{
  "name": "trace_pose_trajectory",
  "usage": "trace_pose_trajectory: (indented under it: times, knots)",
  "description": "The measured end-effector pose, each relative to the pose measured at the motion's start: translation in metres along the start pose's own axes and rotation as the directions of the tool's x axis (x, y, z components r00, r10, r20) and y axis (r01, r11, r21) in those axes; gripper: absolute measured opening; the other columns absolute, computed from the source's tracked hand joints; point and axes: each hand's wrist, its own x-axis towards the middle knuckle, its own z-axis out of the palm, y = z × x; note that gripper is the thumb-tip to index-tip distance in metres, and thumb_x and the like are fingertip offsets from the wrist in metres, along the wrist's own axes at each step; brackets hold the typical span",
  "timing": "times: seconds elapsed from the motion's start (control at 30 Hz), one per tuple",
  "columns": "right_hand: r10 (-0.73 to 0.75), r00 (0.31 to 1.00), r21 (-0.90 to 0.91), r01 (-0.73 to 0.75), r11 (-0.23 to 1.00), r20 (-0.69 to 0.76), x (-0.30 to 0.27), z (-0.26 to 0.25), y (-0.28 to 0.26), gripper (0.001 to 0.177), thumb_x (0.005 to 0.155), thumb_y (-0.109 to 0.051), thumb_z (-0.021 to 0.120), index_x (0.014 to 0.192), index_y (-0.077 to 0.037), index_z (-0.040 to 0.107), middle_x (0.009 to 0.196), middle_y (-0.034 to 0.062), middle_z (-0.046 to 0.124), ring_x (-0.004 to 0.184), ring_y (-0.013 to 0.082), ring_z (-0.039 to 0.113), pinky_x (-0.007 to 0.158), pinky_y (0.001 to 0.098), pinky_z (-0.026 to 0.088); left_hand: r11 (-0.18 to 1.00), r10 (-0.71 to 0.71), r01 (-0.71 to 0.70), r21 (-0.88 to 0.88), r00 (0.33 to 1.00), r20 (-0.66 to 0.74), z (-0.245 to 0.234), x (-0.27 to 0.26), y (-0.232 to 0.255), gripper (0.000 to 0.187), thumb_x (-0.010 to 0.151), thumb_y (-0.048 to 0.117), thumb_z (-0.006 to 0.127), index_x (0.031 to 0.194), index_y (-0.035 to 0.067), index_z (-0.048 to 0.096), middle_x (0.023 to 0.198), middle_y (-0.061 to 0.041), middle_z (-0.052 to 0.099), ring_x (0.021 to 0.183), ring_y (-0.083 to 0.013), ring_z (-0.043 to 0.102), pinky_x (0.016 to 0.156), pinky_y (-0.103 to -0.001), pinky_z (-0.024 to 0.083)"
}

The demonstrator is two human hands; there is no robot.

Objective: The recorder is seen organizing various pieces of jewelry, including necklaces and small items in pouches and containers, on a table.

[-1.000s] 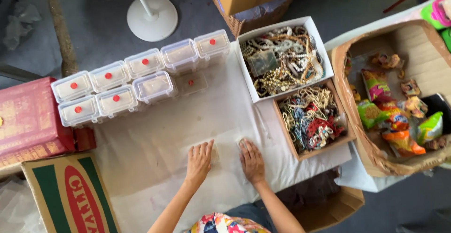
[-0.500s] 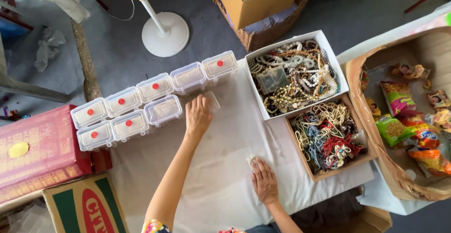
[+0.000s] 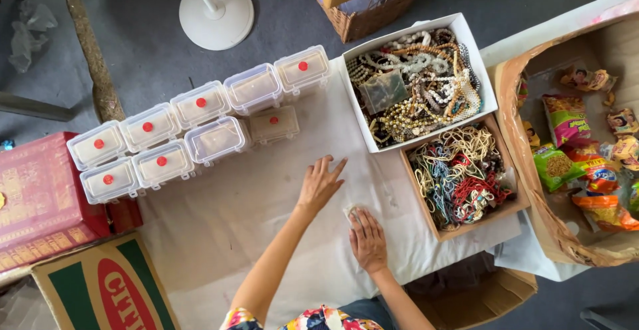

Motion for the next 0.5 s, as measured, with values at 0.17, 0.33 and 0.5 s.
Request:
trace_pose_trajectory:
  times: [0.17,0.33,0.5]
  knots:
    - [0.001,1.000,-0.010,-0.001,1.000,-0.005,0.001,-0.002,-0.001,0.051,0.100,-0.023,0.057,0.148,-0.011,0.048,0.153,0.0111,0.048,0.144,0.0285,0.043,0.115,0.0443,0.036,0.990,-0.115,0.113,0.078,0.993,0.017,0.018,0.006,0.016,0.068,0.089,0.045,0.072,0.149,0.023,0.052,0.132,-0.013,0.051,0.115,-0.0286,0.052,0.087,-0.044,0.049]
    - [-0.008,1.000,-0.008,0.008,1.000,-0.021,0.001,-0.002,-0.002,0.051,0.100,-0.023,0.056,0.148,-0.011,0.047,0.153,0.0118,0.048,0.144,0.0288,0.043,0.116,0.0448,0.036,0.971,-0.137,0.129,0.199,0.990,0.026,0.032,-0.003,0.022,0.068,0.091,0.049,0.068,0.150,0.021,0.050,0.138,-0.013,0.049,0.121,-0.0290,0.050,0.091,-0.045,0.047]
    - [-0.003,1.000,-0.021,0.003,1.000,-0.013,0.000,-0.003,-0.004,0.052,0.099,-0.024,0.057,0.149,-0.011,0.047,0.153,0.0111,0.048,0.143,0.0276,0.043,0.115,0.0441,0.036,0.927,-0.091,0.059,0.370,0.993,0.070,0.030,-0.040,0.025,0.071,0.092,0.052,0.064,0.150,0.014,0.049,0.146,-0.013,0.046,0.131,-0.0305,0.046,0.100,-0.049,0.044]
